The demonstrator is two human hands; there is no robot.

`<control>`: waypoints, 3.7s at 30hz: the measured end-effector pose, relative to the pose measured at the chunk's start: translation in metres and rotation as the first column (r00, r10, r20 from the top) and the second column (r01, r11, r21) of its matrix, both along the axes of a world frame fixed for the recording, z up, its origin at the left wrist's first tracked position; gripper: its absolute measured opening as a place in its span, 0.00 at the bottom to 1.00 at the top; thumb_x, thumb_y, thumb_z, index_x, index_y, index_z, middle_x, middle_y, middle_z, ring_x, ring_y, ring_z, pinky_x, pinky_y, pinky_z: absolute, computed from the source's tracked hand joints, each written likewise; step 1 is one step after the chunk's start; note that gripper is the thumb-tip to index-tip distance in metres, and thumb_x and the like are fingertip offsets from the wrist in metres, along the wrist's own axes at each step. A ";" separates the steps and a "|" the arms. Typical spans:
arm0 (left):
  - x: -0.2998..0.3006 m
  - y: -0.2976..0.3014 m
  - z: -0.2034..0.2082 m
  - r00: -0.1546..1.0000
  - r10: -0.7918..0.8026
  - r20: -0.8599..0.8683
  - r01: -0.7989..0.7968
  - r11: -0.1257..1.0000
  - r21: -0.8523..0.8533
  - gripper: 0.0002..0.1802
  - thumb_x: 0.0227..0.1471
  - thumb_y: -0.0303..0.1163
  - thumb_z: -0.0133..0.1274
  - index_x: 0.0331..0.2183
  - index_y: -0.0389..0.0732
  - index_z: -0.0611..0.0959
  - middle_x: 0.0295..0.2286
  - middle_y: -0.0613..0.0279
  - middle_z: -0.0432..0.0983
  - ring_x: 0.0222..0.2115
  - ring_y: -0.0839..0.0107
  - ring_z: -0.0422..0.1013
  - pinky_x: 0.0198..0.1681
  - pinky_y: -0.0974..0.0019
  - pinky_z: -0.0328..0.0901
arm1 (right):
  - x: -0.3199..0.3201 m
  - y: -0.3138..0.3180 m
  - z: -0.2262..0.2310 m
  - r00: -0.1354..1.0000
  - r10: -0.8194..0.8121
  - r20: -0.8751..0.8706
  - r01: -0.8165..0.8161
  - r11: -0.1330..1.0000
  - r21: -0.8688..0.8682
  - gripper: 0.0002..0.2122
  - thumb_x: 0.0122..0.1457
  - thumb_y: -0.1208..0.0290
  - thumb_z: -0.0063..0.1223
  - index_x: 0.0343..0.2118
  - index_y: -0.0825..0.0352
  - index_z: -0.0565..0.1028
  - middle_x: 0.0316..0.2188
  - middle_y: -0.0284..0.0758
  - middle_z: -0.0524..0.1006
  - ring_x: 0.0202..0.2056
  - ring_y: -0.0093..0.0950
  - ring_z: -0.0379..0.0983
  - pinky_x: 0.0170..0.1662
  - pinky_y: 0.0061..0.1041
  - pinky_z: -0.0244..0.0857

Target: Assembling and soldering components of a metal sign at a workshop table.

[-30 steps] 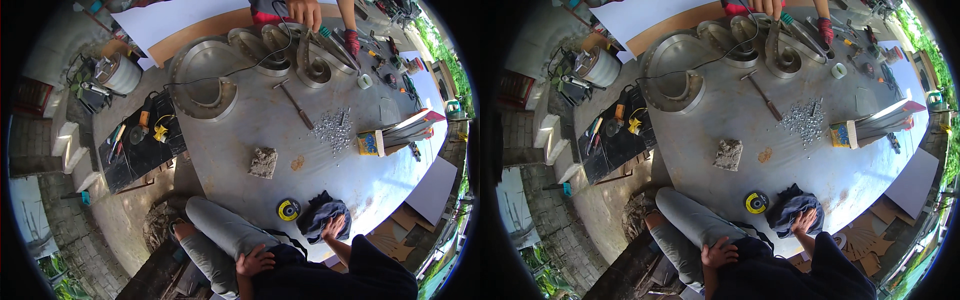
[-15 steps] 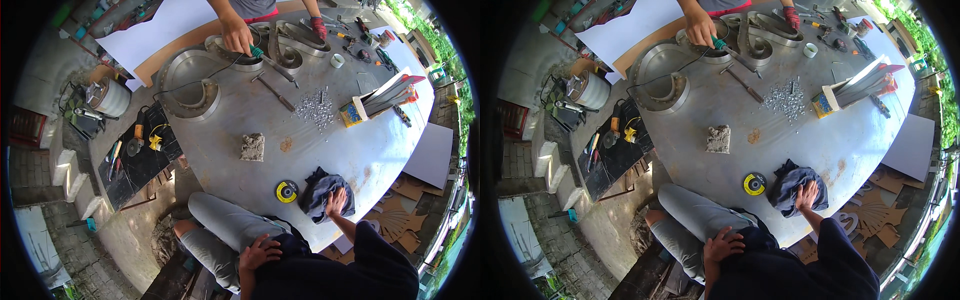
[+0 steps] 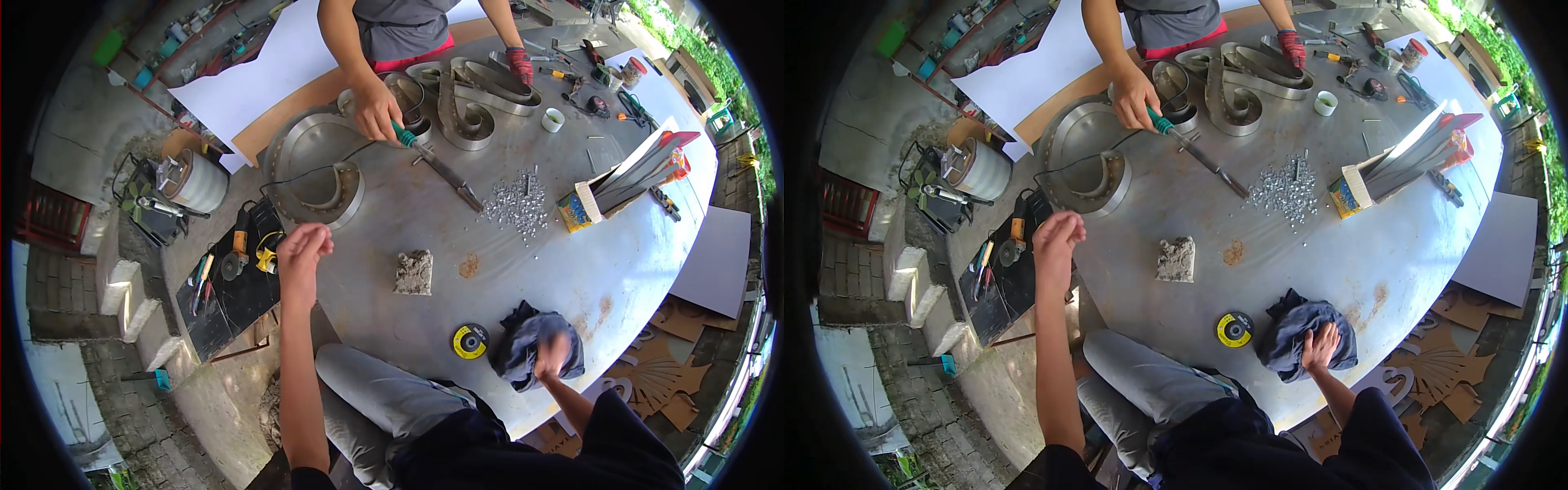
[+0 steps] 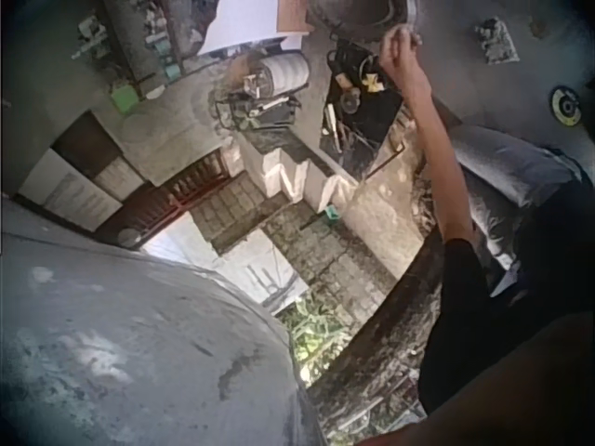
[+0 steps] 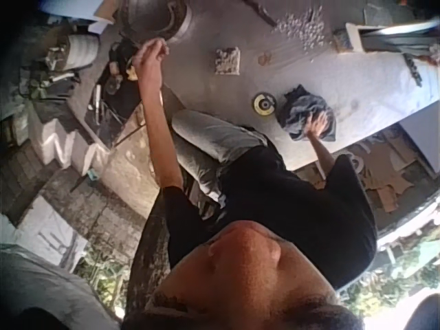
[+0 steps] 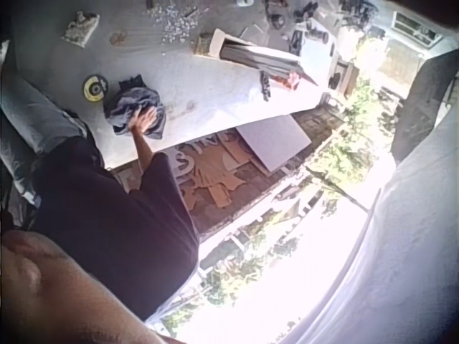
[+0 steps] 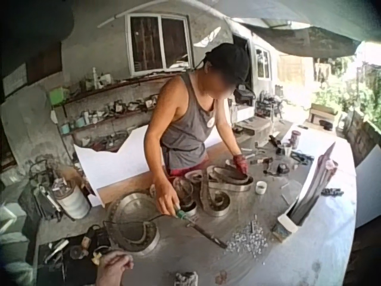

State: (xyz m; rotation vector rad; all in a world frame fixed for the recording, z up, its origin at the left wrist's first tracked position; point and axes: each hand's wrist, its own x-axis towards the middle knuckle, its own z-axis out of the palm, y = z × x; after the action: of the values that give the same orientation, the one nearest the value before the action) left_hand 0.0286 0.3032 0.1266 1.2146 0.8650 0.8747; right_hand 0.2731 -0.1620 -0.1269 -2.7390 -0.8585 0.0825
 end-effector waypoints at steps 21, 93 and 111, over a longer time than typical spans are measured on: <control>0.112 0.223 -0.101 0.687 -0.297 0.664 0.660 0.637 -0.398 0.19 0.60 0.34 0.35 0.48 0.33 0.67 0.47 0.56 0.67 0.48 0.66 0.65 0.53 0.64 0.61 | -0.001 -0.039 -0.053 0.997 0.047 -0.064 -0.050 0.997 -0.060 0.32 0.58 0.52 0.31 0.55 0.79 0.51 0.56 0.59 0.52 0.58 0.53 0.46 0.60 0.47 0.34; -0.058 -0.054 -0.239 0.846 0.383 0.371 -0.156 0.843 -0.515 0.13 0.53 0.30 0.51 0.41 0.41 0.70 0.33 0.64 0.72 0.33 0.73 0.69 0.40 0.67 0.68 | -0.084 0.143 0.086 0.697 0.288 -0.657 -0.255 0.956 0.149 0.14 0.45 0.73 0.61 0.34 0.72 0.73 0.30 0.46 0.77 0.32 0.38 0.75 0.36 0.28 0.67; -0.051 -0.057 -0.245 0.833 0.406 0.377 -0.200 0.854 -0.480 0.15 0.51 0.29 0.53 0.40 0.35 0.69 0.35 0.58 0.72 0.40 0.65 0.71 0.53 0.57 0.62 | 0.004 0.273 0.100 0.670 0.062 -0.740 0.428 0.783 0.452 0.16 0.47 0.68 0.62 0.34 0.77 0.76 0.21 0.34 0.75 0.22 0.19 0.65 0.27 0.18 0.61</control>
State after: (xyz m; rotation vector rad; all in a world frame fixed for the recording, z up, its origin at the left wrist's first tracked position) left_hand -0.0226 0.2465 -0.1180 0.4465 0.8075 1.1152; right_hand 0.2774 0.1107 -0.0264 -1.8863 -0.2623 0.6883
